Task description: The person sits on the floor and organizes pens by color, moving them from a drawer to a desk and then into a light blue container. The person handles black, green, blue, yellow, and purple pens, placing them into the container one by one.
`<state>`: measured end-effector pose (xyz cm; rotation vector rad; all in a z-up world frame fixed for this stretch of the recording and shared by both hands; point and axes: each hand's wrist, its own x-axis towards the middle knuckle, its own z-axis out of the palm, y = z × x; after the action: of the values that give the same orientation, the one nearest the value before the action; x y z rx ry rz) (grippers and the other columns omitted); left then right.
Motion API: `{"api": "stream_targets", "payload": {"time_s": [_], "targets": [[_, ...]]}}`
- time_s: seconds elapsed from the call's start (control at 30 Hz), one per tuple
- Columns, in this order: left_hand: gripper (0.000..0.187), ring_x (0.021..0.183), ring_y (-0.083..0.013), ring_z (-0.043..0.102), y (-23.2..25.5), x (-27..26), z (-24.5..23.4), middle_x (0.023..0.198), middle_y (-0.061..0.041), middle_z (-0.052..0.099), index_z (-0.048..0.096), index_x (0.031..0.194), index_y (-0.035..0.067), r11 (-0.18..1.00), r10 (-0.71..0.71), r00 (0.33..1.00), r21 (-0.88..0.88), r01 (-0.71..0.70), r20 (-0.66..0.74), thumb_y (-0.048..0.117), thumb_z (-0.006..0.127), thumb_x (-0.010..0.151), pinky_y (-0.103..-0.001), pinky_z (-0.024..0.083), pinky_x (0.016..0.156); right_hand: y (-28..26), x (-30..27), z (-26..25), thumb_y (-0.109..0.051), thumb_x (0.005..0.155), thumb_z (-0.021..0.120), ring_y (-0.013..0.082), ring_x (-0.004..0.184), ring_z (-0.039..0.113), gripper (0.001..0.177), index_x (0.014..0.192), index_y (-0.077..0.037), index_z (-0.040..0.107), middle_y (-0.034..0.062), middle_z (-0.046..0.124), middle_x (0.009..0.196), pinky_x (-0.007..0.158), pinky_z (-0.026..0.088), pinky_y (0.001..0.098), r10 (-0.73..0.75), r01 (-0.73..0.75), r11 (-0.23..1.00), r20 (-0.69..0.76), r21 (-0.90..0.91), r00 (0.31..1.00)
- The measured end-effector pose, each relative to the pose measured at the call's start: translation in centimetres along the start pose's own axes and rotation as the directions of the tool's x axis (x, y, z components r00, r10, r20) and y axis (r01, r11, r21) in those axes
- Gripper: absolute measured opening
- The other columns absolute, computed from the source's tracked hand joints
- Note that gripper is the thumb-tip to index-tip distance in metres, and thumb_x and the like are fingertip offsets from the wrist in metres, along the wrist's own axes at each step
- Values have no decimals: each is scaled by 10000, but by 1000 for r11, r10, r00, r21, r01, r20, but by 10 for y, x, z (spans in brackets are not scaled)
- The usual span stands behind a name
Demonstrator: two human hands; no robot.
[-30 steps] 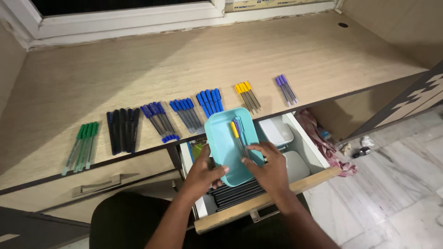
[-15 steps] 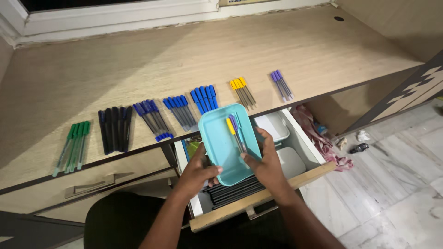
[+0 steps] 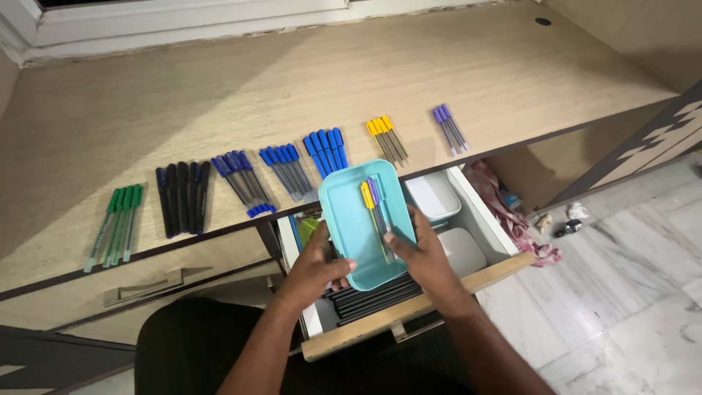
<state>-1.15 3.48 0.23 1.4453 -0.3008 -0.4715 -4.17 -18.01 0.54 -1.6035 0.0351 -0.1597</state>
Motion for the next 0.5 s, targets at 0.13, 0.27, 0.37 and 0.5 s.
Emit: {"api": "stream_targets", "payload": {"time_s": [0.13, 0.27, 0.37, 0.5], "targets": [[1095, 592, -144, 622, -1, 0, 0, 977, -150, 689, 138, 1627, 104, 1000, 10, 1000, 11, -10, 5, 167, 767, 734, -285, 529, 480, 0, -2, -3, 32, 832, 734, 142, 1023, 624, 601, 1381, -20, 494, 69, 658, 1126, 864, 538, 316, -67, 69, 984, 19, -167, 998], [1095, 589, -141, 623, -1, -1, -1, 1006, -143, 694, 141, 1629, 107, 1000, 2, 1000, 4, -2, 4, 164, 761, 728, -285, 528, 480, 7, -1, -6, 41, 865, 707, 135, 1023, 619, 497, 1337, 10, 554, 65, 679, 1108, 877, 523, 314, -143, 151, 978, 70, -141, 987], [1104, 581, -141, 619, -1, -1, 0, 1006, -144, 695, 139, 1630, 100, 1000, 2, 1000, -2, -2, 11, 181, 761, 722, -282, 522, 478, 11, -1, -7, 35, 882, 675, 133, 990, 617, 483, 1351, 6, 563, 58, 677, 1084, 860, 522, 310, -80, 85, 994, 73, -70, 994], [1123, 586, -141, 627, 0, 0, -1, 989, -160, 695, 129, 1627, 84, 1000, 12, 1000, -2, -12, 19, 217, 775, 718, -282, 528, 474, 8, -1, -6, 24, 893, 655, 128, 927, 591, 484, 1365, -1, 553, 54, 661, 1058, 812, 512, 309, -12, 14, 1000, 62, -21, 998]]}}
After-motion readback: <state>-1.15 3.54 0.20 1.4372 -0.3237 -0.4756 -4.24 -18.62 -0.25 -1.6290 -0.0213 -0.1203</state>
